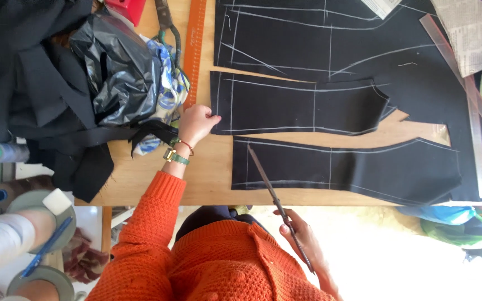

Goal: The person marks a fabric piece using a template and chalk, then cuts along the marked lines using tailoring shears.

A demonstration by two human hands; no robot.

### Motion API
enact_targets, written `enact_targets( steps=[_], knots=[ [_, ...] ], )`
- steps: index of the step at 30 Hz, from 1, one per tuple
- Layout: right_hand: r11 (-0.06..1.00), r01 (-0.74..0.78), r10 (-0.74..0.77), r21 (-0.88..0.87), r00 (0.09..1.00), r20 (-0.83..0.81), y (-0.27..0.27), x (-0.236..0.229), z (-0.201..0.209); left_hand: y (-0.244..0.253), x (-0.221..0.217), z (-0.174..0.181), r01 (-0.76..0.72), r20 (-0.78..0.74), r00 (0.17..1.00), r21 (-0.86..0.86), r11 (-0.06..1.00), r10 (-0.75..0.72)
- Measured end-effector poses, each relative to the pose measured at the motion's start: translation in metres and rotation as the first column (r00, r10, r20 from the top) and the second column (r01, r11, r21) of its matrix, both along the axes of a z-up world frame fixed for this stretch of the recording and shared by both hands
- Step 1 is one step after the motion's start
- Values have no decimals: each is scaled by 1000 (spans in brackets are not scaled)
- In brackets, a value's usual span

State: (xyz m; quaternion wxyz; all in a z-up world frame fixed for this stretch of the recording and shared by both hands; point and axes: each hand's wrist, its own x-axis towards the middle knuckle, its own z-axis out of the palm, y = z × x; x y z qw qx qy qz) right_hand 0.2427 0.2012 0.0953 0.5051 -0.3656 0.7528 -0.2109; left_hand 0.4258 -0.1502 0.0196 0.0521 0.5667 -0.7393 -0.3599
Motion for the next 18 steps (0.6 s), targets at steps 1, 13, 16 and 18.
enact_targets(
  steps=[1,13,16,18],
  knots=[
    [1000,-21,21,-21,1000,12,2,3,1,3,3,-3,6,-23,1000,-19,1000,-6],
    [975,-112,187,-189,875,446,-3,44,40,30,25,23,4,-145,989,189,982,24],
    [992,-39,96,-117,844,528,-12,55,40,21,24,34,23,-131,991,292,956,16],
    [999,21,0,-28,807,591,-19,66,39,17,27,33,39,-116,993,329,944,-1]
  ],
)
